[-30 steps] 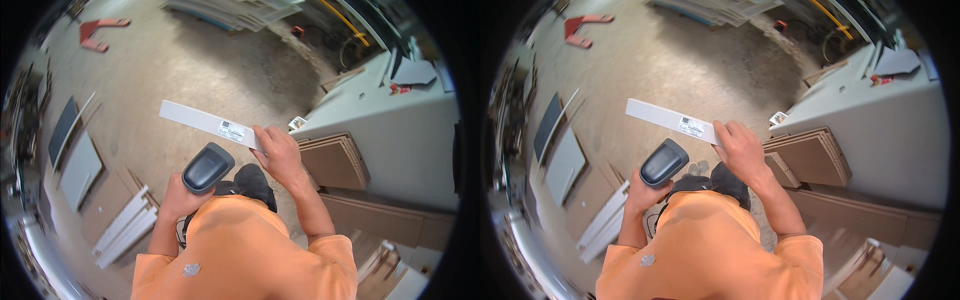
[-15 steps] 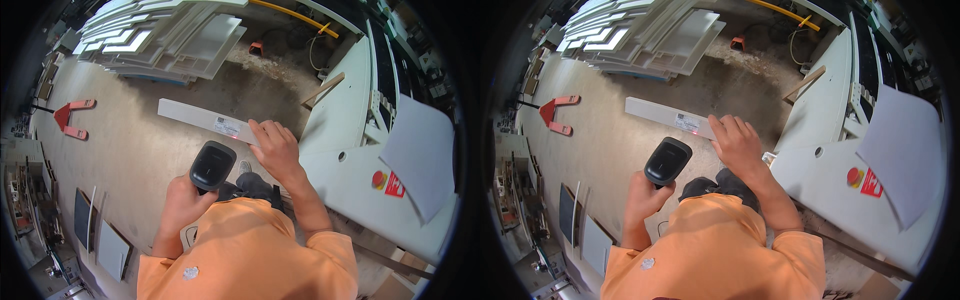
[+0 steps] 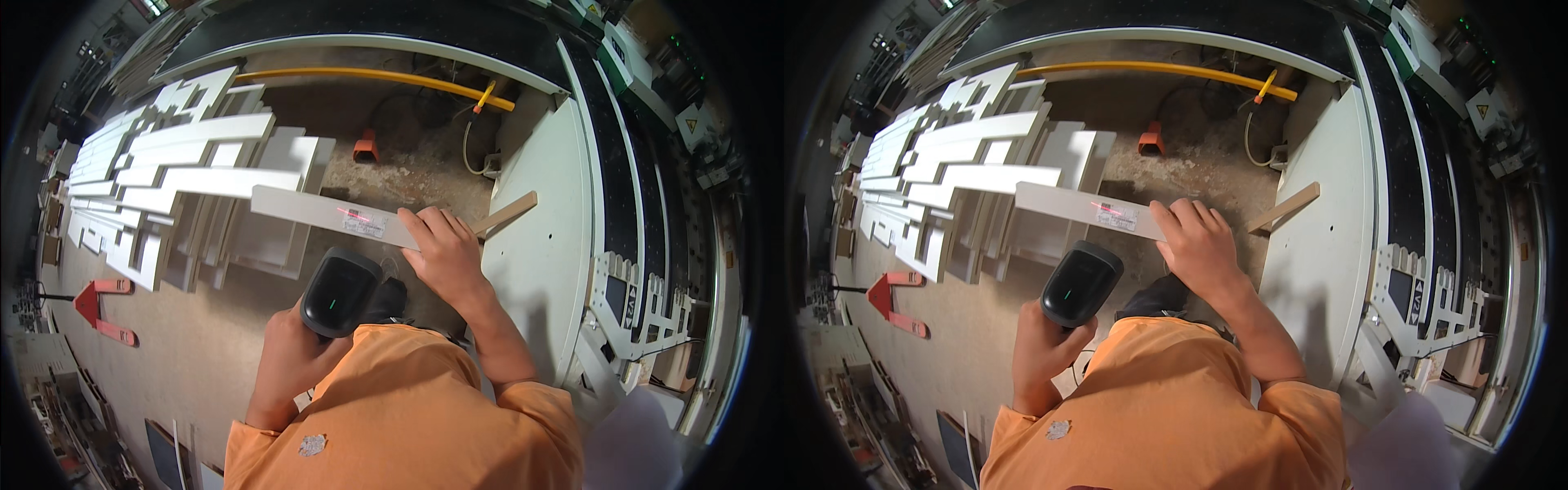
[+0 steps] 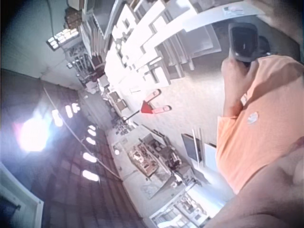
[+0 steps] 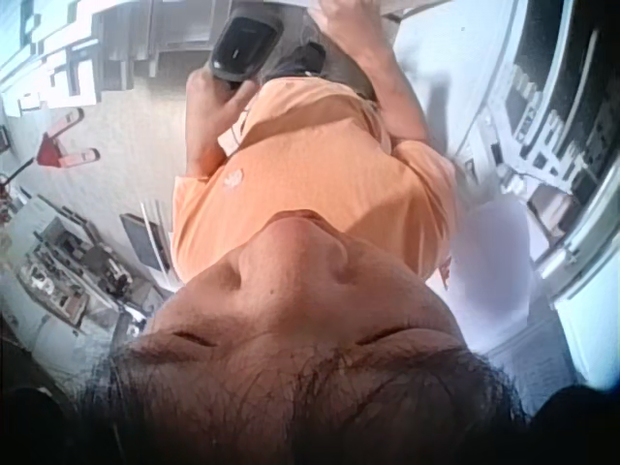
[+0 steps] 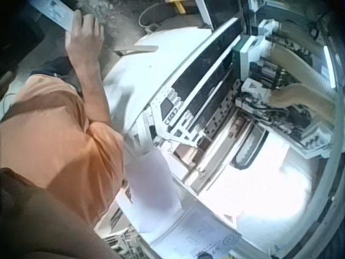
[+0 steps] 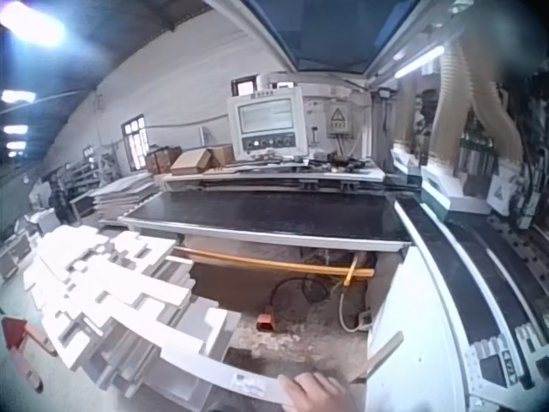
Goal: The person scans white wooden planks with a handheld barcode scanner in a workshop. They pick up planks from a table and floor, scan them, and place them back down, repeating the process for several items.
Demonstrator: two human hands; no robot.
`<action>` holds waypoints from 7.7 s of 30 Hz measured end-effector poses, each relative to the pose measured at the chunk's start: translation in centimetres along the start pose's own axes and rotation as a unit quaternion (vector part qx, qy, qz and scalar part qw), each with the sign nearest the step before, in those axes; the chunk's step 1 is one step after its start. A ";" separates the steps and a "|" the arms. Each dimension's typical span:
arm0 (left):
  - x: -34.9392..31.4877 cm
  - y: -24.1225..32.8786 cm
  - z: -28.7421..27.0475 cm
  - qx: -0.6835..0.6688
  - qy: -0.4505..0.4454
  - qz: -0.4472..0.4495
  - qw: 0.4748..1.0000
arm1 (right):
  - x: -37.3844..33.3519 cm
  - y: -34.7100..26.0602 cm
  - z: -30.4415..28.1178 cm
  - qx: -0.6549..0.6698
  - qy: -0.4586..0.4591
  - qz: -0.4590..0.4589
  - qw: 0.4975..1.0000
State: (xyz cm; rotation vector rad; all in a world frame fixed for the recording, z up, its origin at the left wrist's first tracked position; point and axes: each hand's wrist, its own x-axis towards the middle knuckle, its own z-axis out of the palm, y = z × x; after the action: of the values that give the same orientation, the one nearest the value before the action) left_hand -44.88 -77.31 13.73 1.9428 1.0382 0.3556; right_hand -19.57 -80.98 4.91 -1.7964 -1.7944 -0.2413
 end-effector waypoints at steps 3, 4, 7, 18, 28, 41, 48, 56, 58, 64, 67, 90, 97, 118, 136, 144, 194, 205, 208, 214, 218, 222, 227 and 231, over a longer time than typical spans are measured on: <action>8.3 1.7 -1.5 -0.032 -0.033 -0.020 0.999 | 5.9 4.4 0.6 0.051 -0.001 0.015 0.999; 10.3 2.4 -1.9 -0.030 -0.026 -0.004 0.999 | 7.6 5.7 0.5 0.028 -0.010 0.017 0.999; 15.1 4.9 -4.0 -0.038 -0.023 -0.010 0.999 | 13.8 9.5 0.5 0.037 0.006 0.026 0.999; 33.8 8.7 -2.3 -0.230 0.284 -0.149 0.919 | 37.9 28.8 11.0 0.123 -0.019 -0.091 0.988; 60.4 9.1 -1.5 -0.178 0.303 -0.184 0.918 | 49.8 47.3 14.7 0.279 -0.117 0.061 0.951; 82.2 4.1 -1.7 -0.297 0.093 -0.070 0.948 | 54.3 54.3 17.2 0.557 -0.282 0.172 0.762; 87.4 0.8 -0.7 -0.434 0.074 -0.082 0.894 | 54.8 55.6 20.2 0.644 -0.368 0.195 0.641; 87.6 -1.0 -0.6 -0.497 0.051 -0.028 0.866 | 54.6 54.6 20.5 0.661 -0.348 0.195 0.635; 88.1 -1.1 -0.6 -0.499 0.044 -0.008 0.865 | 54.9 54.0 20.5 0.653 -0.336 0.198 0.650; 89.6 -2.4 -0.9 -0.509 0.007 -0.020 0.861 | 54.2 53.0 21.7 0.620 -0.274 0.241 0.694; 90.0 -3.7 -0.7 -0.402 0.005 -0.155 0.902 | 52.4 53.0 22.4 0.591 -0.201 0.302 0.720; 88.9 -10.1 1.2 -0.378 0.099 -0.187 0.901 | 45.9 71.0 15.9 -0.013 -0.158 0.398 0.904; 88.7 -10.4 1.9 -0.371 0.132 -0.192 0.899 | 48.2 81.8 18.3 -0.114 0.022 0.425 0.898; 89.4 -10.4 1.7 -0.387 0.157 -0.242 0.876 | 52.1 107.2 17.0 -0.119 0.158 0.476 0.857; 80.2 -2.4 6.9 -0.390 0.158 -0.277 0.864 | 46.9 114.2 14.5 -0.255 -0.076 0.282 0.922; 70.6 5.5 3.3 -0.335 0.173 -0.202 0.904 | 49.9 100.9 21.0 -0.275 0.074 0.291 0.914; 28.7 -12.0 9.5 -0.276 0.554 -0.345 0.706 | 64.1 -34.6 43.2 0.033 -0.300 -0.236 0.924; 32.8 -11.5 5.9 -0.341 0.574 -0.240 0.705 | 58.0 -22.8 33.5 0.093 -0.310 -0.263 0.909; 34.8 -11.0 4.5 -0.533 0.528 -0.218 0.624 | 55.2 -18.1 29.9 0.084 -0.289 -0.272 0.914; 40.1 -11.6 2.1 -0.656 0.491 -0.110 0.563 | 52.1 -4.6 22.8 0.115 -0.273 -0.295 0.908; 44.1 -12.1 -0.4 -0.661 0.494 0.083 0.559 | 51.7 6.5 18.5 0.125 -0.261 -0.313 0.905; 48.3 -13.5 -5.3 -0.609 0.509 0.175 0.582 | 51.4 16.9 14.6 0.146 -0.274 -0.315 0.897; 53.2 -14.2 -8.5 -0.596 0.522 0.194 0.579 | 49.3 26.1 11.9 0.157 -0.287 -0.305 0.895; 55.8 -11.9 -5.3 -0.542 0.513 0.171 0.644 | 48.7 32.9 11.5 0.150 -0.268 -0.303 0.902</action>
State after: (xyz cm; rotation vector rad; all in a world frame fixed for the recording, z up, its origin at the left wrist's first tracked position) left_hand -20.29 -27.65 -0.78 0.6466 0.6949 1.9487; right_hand 12.72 -31.02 11.67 -1.1012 -2.5866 0.3197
